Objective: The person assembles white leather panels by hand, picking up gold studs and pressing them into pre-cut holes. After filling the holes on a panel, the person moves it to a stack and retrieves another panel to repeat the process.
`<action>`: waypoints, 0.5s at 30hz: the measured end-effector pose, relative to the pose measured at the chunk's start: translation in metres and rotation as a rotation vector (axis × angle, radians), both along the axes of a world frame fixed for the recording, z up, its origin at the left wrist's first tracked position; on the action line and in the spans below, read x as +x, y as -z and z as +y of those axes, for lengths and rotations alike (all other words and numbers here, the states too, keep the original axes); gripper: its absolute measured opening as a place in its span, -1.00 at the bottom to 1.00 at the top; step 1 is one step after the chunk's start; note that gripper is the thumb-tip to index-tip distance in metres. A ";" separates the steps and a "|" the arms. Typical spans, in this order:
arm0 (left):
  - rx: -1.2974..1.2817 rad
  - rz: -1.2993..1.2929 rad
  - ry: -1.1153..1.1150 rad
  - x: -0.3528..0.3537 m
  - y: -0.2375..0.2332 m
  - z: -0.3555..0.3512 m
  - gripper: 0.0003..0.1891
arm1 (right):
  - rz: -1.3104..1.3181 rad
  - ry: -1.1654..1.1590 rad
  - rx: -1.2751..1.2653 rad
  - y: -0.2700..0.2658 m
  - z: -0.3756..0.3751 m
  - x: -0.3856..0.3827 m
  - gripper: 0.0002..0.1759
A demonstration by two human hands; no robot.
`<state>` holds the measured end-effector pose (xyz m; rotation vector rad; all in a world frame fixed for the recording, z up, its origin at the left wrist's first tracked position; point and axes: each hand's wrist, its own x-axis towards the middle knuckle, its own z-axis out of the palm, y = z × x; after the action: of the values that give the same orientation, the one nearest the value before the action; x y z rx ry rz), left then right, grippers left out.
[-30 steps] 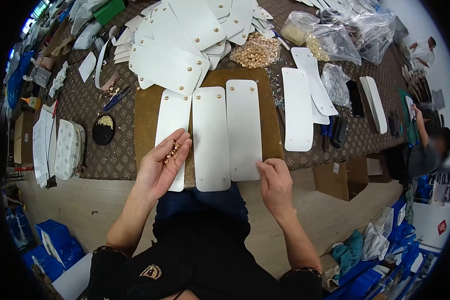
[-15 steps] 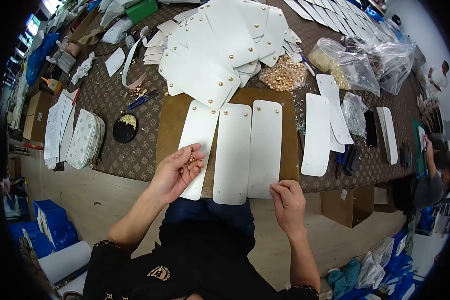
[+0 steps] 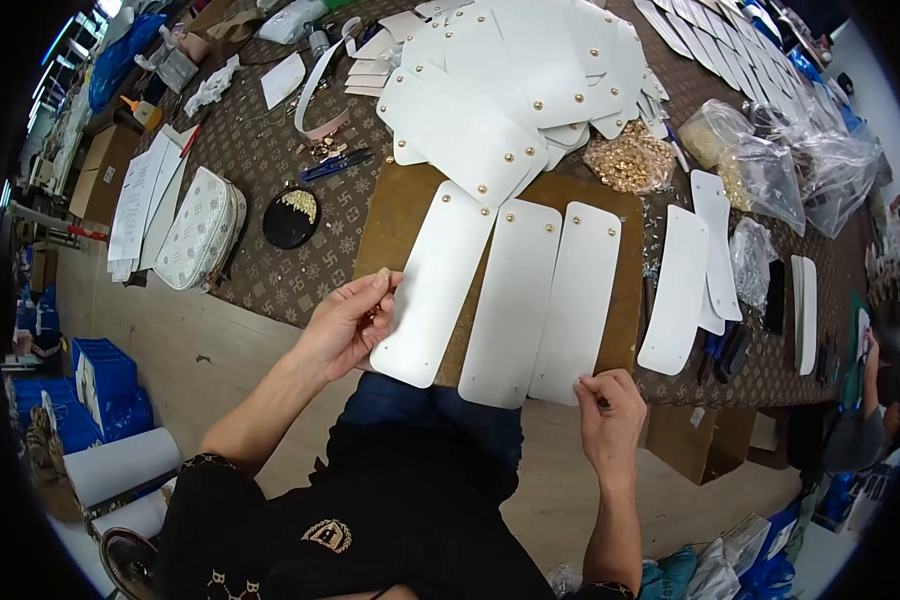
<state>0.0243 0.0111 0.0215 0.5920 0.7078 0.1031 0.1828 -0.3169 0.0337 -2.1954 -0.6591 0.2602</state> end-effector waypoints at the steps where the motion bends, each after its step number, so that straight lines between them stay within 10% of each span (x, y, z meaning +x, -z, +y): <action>1: -0.017 -0.028 -0.008 -0.002 0.000 0.003 -0.70 | 0.011 -0.009 -0.001 -0.001 0.001 0.002 -0.90; 15: 0.018 0.059 0.023 -0.048 0.002 0.008 -0.71 | 0.000 -0.021 0.002 0.005 -0.003 0.000 -0.90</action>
<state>-0.0235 0.0189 0.0196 0.6218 0.7583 0.0710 0.1824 -0.3202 0.0289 -2.1874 -0.6827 0.2698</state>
